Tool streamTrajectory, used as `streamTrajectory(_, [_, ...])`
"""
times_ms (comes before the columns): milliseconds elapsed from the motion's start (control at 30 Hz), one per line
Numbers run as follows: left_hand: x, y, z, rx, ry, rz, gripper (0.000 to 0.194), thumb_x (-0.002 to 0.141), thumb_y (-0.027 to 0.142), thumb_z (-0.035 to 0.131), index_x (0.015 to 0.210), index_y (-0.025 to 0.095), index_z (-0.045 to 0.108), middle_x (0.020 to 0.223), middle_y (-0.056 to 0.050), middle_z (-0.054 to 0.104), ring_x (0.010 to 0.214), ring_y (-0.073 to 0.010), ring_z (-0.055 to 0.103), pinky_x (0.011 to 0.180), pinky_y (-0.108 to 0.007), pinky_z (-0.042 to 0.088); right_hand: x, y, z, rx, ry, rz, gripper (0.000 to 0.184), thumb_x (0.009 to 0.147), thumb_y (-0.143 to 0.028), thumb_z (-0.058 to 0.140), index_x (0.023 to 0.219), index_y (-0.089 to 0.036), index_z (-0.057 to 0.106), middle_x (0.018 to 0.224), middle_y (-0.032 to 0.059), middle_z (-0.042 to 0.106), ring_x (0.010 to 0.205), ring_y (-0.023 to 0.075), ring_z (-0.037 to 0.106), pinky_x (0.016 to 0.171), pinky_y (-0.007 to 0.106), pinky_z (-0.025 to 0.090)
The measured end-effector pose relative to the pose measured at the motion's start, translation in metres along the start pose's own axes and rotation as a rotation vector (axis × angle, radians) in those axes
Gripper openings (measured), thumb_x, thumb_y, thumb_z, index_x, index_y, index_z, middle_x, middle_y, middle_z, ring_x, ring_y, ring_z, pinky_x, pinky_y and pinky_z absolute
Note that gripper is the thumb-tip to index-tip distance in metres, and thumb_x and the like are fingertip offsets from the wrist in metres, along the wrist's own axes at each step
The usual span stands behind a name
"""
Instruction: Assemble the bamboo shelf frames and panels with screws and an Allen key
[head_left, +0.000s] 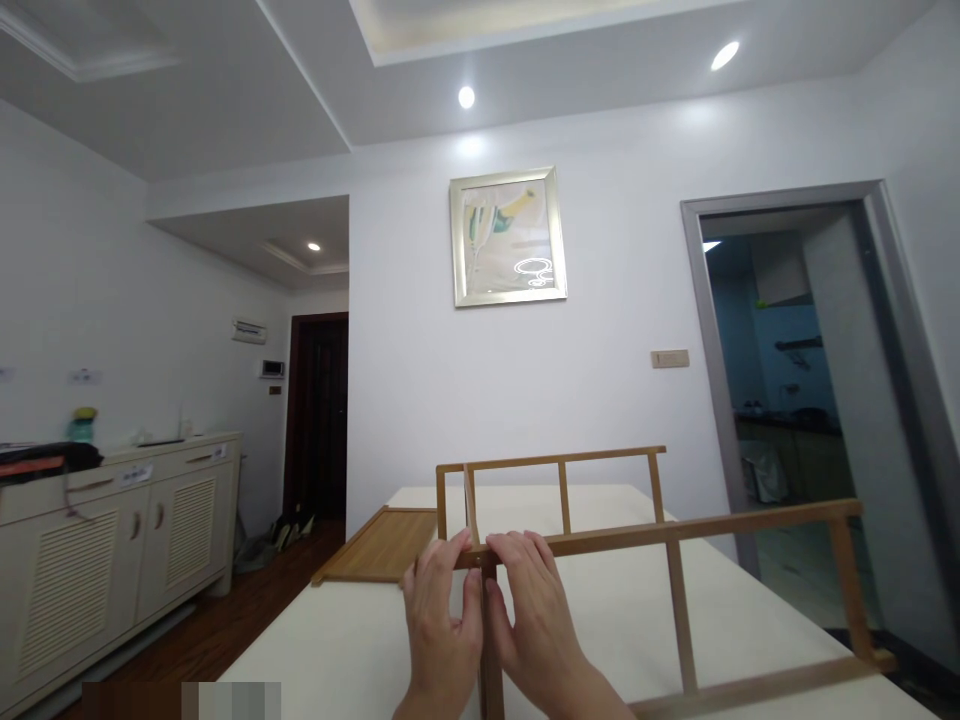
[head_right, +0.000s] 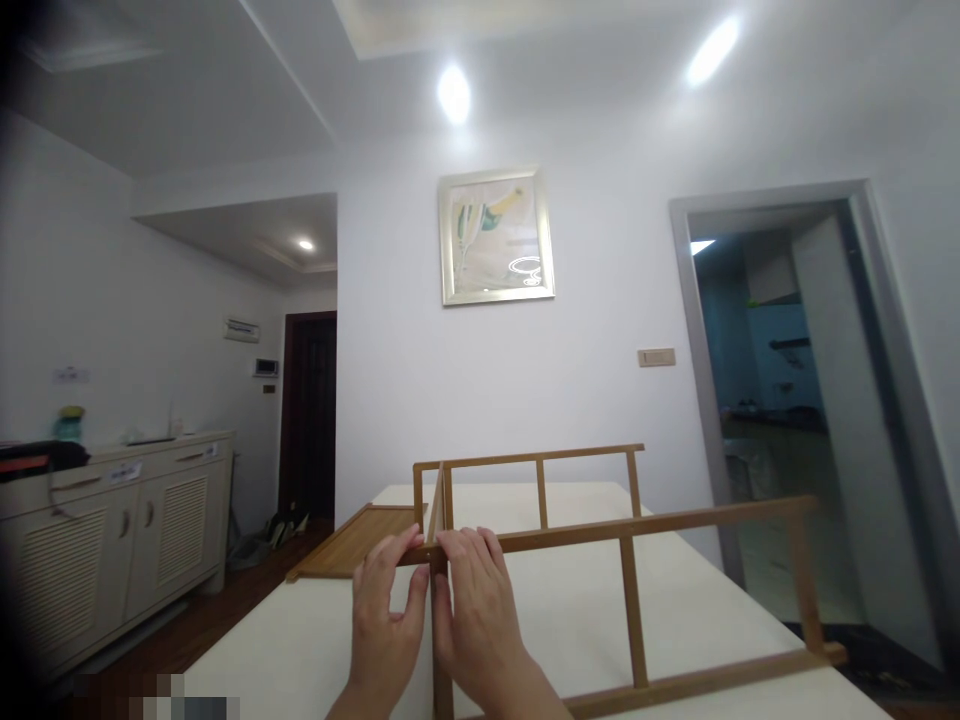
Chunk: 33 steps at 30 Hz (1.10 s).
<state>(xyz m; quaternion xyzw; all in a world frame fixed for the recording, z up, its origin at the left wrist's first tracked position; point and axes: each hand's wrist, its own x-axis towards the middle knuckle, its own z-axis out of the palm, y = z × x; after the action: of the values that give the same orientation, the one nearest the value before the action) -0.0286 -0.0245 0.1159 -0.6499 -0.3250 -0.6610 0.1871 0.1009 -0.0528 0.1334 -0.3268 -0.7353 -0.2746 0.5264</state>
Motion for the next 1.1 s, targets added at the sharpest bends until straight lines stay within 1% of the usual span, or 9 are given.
streamTrajectory(267, [0.001, -0.001, 0.005, 0.007, 0.034, -0.006, 0.015, 0.085, 0.027, 0.059, 0.099, 0.022, 0.059, 0.091, -0.004, 0.069, 0.095, -0.023, 0.062, 0.085, -0.039, 0.042, -0.036, 0.011, -0.014, -0.1, -0.094, -0.117, 0.057, 0.084, -0.005, 0.041, 0.14, -0.016, 0.035, 0.14, 0.0136, 0.049, 0.133, 0.0283, 0.04, 0.102, 0.054, 0.043])
streamTrajectory(367, [0.004, 0.0, 0.004, 0.005, 0.035, 0.014, 0.008, 0.085, 0.026, 0.059, 0.092, 0.022, 0.06, 0.09, -0.003, 0.07, 0.095, -0.0226, 0.062, 0.084, -0.038, 0.041, -0.072, 0.038, -0.036, -0.153, -0.188, -0.146, 0.055, 0.083, -0.004, 0.044, 0.136, -0.017, 0.04, 0.134, 0.0126, 0.055, 0.125, 0.026, 0.049, 0.1, 0.048, 0.046])
streamTrajectory(433, [0.005, 0.0, 0.003, 0.003, 0.03, 0.034, 0.001, 0.085, 0.024, 0.059, 0.085, 0.022, 0.059, 0.09, -0.002, 0.07, 0.095, -0.022, 0.062, 0.084, -0.037, 0.04, -0.1, 0.064, -0.054, -0.191, -0.262, -0.119, 0.048, 0.081, -0.003, 0.045, 0.127, -0.018, 0.048, 0.118, 0.0103, 0.065, 0.109, 0.024, 0.059, 0.094, 0.046, 0.05])
streamTrajectory(567, [0.004, -0.002, 0.005, -0.008, 0.014, 0.047, 0.004, 0.086, 0.022, 0.058, 0.082, 0.023, 0.06, 0.092, -0.002, 0.071, 0.095, -0.0213, 0.061, 0.084, -0.036, 0.04, -0.137, 0.101, -0.077, -0.307, -0.264, 0.044, 0.037, 0.076, 0.002, 0.039, 0.101, -0.02, 0.056, 0.083, 0.0062, 0.065, 0.079, 0.0217, 0.062, 0.07, 0.038, 0.053])
streamTrajectory(700, [0.003, -0.004, 0.008, -0.005, 0.022, 0.037, 0.004, 0.085, 0.024, 0.059, 0.083, 0.023, 0.062, 0.09, -0.002, 0.07, 0.093, -0.0217, 0.062, 0.082, -0.036, 0.039, -0.128, 0.095, -0.082, -0.299, -0.225, 0.123, 0.03, 0.075, 0.001, 0.04, 0.089, -0.021, 0.054, 0.077, 0.0037, 0.058, 0.074, 0.021, 0.055, 0.067, 0.037, 0.048])
streamTrajectory(800, [0.005, -0.005, 0.008, -0.009, 0.021, 0.028, 0.005, 0.084, 0.025, 0.06, 0.081, 0.022, 0.062, 0.089, -0.002, 0.07, 0.091, -0.022, 0.062, 0.081, -0.036, 0.039, -0.114, 0.092, -0.087, -0.31, 0.055, 0.311, 0.011, 0.086, -0.015, 0.047, 0.095, -0.02, 0.048, 0.087, 0.0062, 0.054, 0.083, 0.0229, 0.053, 0.074, 0.04, 0.046])
streamTrajectory(900, [0.007, -0.01, 0.007, -0.031, -0.005, 0.013, 0.006, 0.084, 0.024, 0.059, 0.079, 0.022, 0.062, 0.089, -0.003, 0.07, 0.09, -0.022, 0.062, 0.081, -0.036, 0.04, -0.116, 0.102, -0.092, -0.304, 0.25, 0.637, 0.03, 0.085, -0.042, 0.055, 0.101, -0.019, 0.044, 0.095, 0.0093, 0.052, 0.086, 0.0249, 0.053, 0.074, 0.041, 0.046])
streamTrajectory(1000, [0.01, -0.021, 0.004, -0.06, -0.012, -0.007, 0.005, 0.083, 0.024, 0.06, 0.079, 0.022, 0.061, 0.089, -0.003, 0.068, 0.09, -0.0217, 0.061, 0.083, -0.037, 0.041, -0.132, 0.111, -0.09, -0.105, 0.018, 0.882, 0.036, 0.083, -0.053, 0.053, 0.1, -0.021, 0.047, 0.084, 0.0044, 0.059, 0.073, 0.0216, 0.057, 0.066, 0.035, 0.047])
streamTrajectory(1100, [0.013, -0.036, -0.003, -0.084, -0.003, -0.031, 0.004, 0.082, 0.024, 0.061, 0.079, 0.022, 0.06, 0.087, -0.003, 0.067, 0.089, -0.0213, 0.061, 0.084, -0.038, 0.043, -0.144, 0.105, -0.078, 0.014, -0.187, 0.969, 0.031, 0.083, -0.055, 0.05, 0.084, -0.024, 0.05, 0.066, -0.0011, 0.059, 0.06, 0.0191, 0.056, 0.059, 0.031, 0.043])
